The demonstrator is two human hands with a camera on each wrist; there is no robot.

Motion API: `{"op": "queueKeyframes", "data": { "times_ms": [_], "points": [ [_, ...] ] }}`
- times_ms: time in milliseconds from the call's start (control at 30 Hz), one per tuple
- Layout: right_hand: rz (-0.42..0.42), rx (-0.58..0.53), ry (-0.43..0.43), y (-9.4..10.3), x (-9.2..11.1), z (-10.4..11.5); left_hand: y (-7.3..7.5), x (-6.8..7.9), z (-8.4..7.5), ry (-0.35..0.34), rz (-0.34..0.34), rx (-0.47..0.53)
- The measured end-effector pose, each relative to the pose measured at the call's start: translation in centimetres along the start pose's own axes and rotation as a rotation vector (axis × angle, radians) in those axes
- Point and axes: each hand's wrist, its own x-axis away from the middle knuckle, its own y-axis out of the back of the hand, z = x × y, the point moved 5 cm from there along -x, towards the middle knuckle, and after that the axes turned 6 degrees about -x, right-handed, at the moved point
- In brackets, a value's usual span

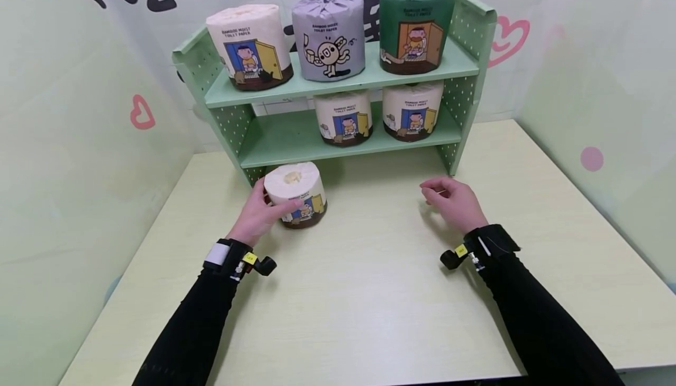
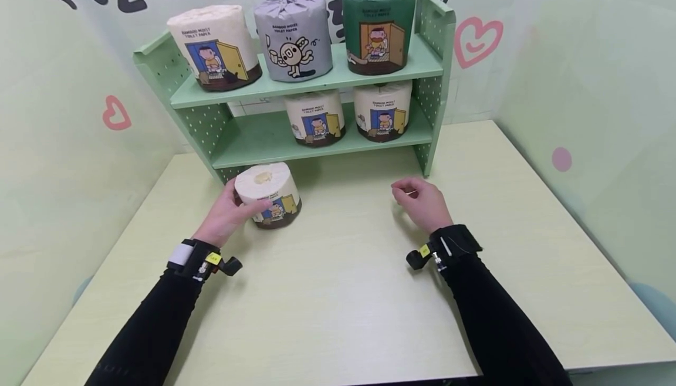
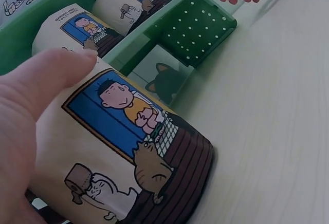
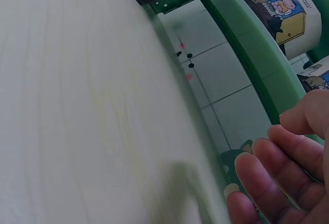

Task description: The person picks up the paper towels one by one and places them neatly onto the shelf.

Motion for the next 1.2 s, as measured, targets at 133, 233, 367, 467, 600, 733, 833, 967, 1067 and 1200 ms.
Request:
{"op": "queueKeyframes", "data": {
  "times_ms": [133,233,367,467,600,733,833,967,1067,1200],
  "points": [
    [-0.003,0.002,-0.002,0.0,0.0,0.0,-0.1,-0.3,0.5,-0.01,-0.009,-0.009],
    [-0.011,0.0,-0.003,0.1,0.0,0.0,-0.1,-0.8,1.6,-0.014,-0.022,-0.03],
    [-0.011,-0.004,0.001,0.1,0.0,0.0,0.0,-1.3,2.8,-0.01,-0.05,-0.067],
    [-0.002,-0.008,0.001,0.0,0.0,0.0,0.0,-1.3,3.0,-0.003,-0.069,-0.08],
    [0.002,-0.012,0.003,0.0,0.0,0.0,0.1,-1.3,3.0,-0.004,-0.074,-0.092],
    [0.004,-0.014,0.006,0.0,0.0,-0.1,0.1,-1.2,2.8,-0.011,-0.066,-0.091],
    [0.001,-0.013,0.006,0.0,0.0,-0.1,0.1,-0.9,2.6,-0.017,-0.057,-0.083],
    [-0.005,-0.004,0.007,0.0,0.0,0.0,0.1,-0.5,2.2,-0.025,-0.044,-0.069],
    [-0.002,-0.002,0.007,0.0,0.0,0.0,0.1,-0.2,2.0,-0.029,-0.035,-0.054],
    [-0.002,-0.008,0.001,0.0,0.0,0.0,0.2,0.1,1.6,-0.046,-0.023,-0.024]
  ]
}}
